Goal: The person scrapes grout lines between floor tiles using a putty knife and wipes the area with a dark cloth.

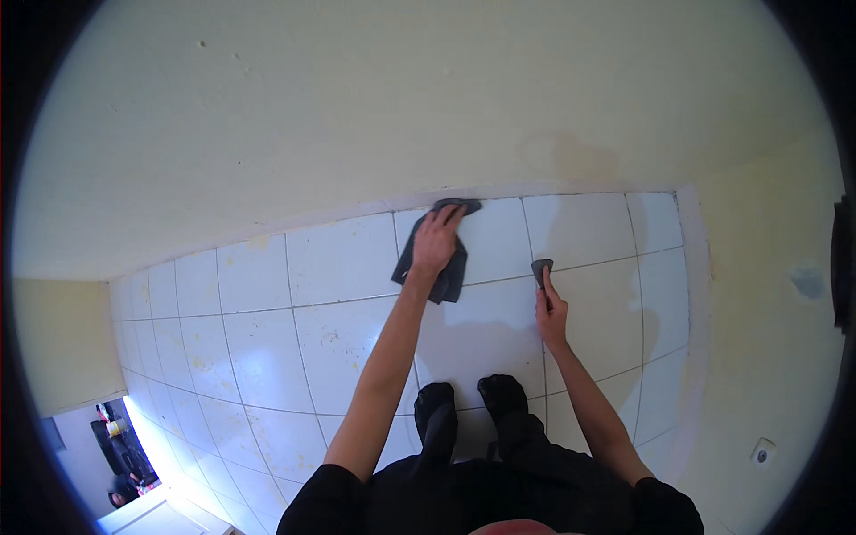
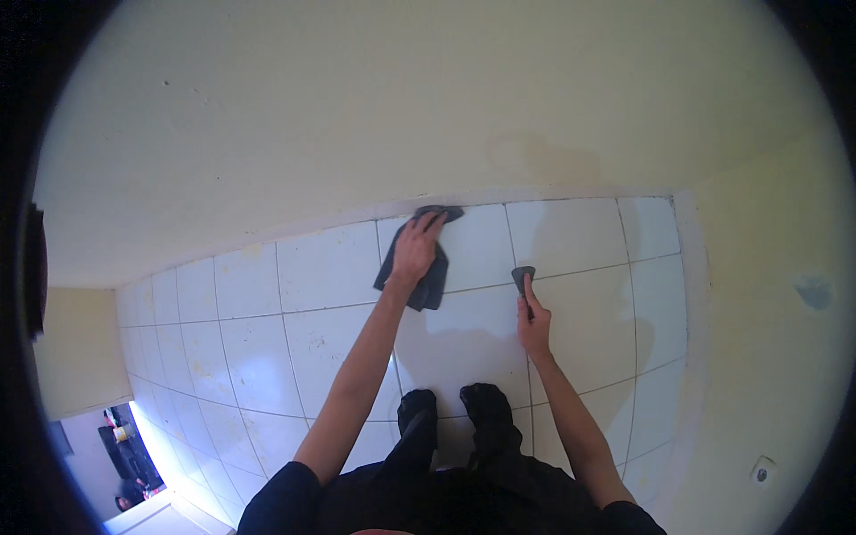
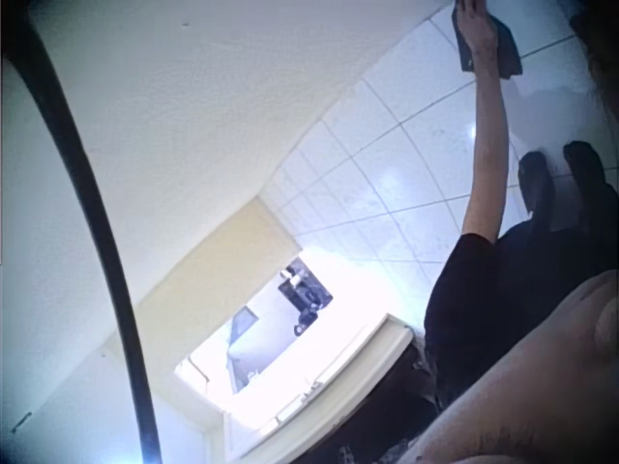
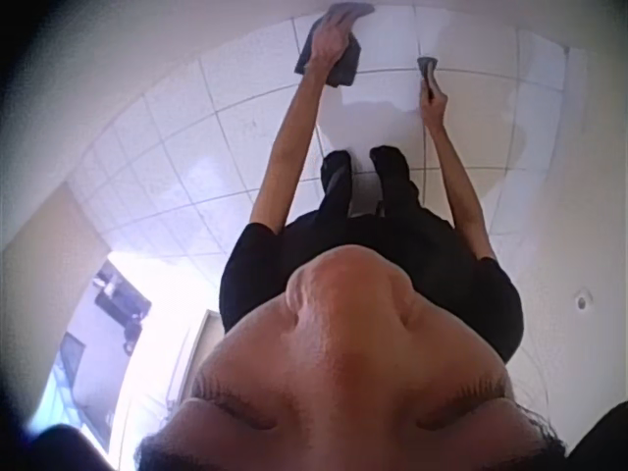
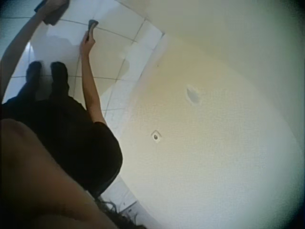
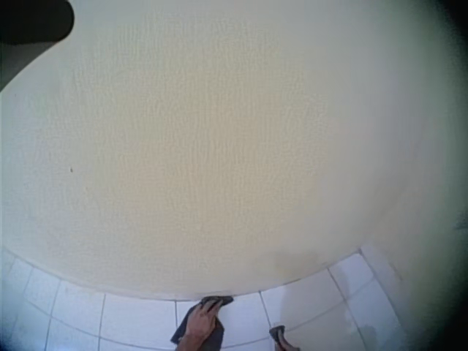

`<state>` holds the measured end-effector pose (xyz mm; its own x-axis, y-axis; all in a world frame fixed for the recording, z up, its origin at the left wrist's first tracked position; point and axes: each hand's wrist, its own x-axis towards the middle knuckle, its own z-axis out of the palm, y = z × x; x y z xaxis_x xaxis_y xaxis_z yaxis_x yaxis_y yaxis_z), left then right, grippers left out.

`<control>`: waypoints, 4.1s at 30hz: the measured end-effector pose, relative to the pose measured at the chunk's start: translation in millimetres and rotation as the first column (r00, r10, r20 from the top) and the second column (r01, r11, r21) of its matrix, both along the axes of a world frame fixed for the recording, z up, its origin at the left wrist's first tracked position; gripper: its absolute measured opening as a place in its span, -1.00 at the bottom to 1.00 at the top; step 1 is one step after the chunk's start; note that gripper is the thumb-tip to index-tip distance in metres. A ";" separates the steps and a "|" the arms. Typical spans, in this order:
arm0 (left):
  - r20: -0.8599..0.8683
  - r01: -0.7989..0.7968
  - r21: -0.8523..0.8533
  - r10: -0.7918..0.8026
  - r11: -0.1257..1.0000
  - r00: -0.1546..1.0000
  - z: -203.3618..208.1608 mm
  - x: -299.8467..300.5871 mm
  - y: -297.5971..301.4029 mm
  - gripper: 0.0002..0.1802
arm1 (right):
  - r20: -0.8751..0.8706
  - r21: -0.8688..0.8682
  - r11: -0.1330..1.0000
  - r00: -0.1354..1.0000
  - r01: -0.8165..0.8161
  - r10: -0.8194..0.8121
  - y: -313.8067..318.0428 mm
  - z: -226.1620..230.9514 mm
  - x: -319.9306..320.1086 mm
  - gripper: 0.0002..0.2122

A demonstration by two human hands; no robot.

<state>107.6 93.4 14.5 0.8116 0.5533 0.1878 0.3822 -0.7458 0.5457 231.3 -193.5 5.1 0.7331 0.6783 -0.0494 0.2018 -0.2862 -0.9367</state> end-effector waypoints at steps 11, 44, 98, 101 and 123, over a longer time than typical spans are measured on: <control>-0.093 -0.784 0.089 0.789 0.614 0.608 -13.8 -200.0 47.8 -0.49 | 0.000 0.043 0.996 0.997 -0.082 0.082 19.7 0.4 -8.5 -0.51; -0.090 -0.198 0.181 0.217 0.963 0.972 -13.1 17.0 -21.3 -0.39 | 0.255 -0.008 0.999 0.966 0.033 -0.030 4.4 -11.5 3.5 -0.51; 0.158 -0.492 0.062 0.478 0.868 0.864 -25.1 -76.9 15.5 -0.70 | 0.275 -0.034 0.999 0.961 -0.017 0.025 0.8 -17.0 9.2 -0.51; 0.090 -0.658 0.142 0.652 0.740 0.753 -29.5 -161.6 63.4 -0.66 | 0.266 -0.049 0.998 0.963 -0.032 0.044 4.1 -12.6 8.0 -0.50; -0.065 -0.737 0.221 0.763 0.639 0.643 155.7 -460.7 41.4 -0.73 | 0.158 -0.246 0.727 0.713 -0.641 0.683 43.4 59.0 -50.1 -0.81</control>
<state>-353.1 134.8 170.2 0.1537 0.9555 0.2519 0.9098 -0.2363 0.3411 181.1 -150.0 64.1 0.1021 0.9899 -0.0986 0.5921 -0.1401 -0.7936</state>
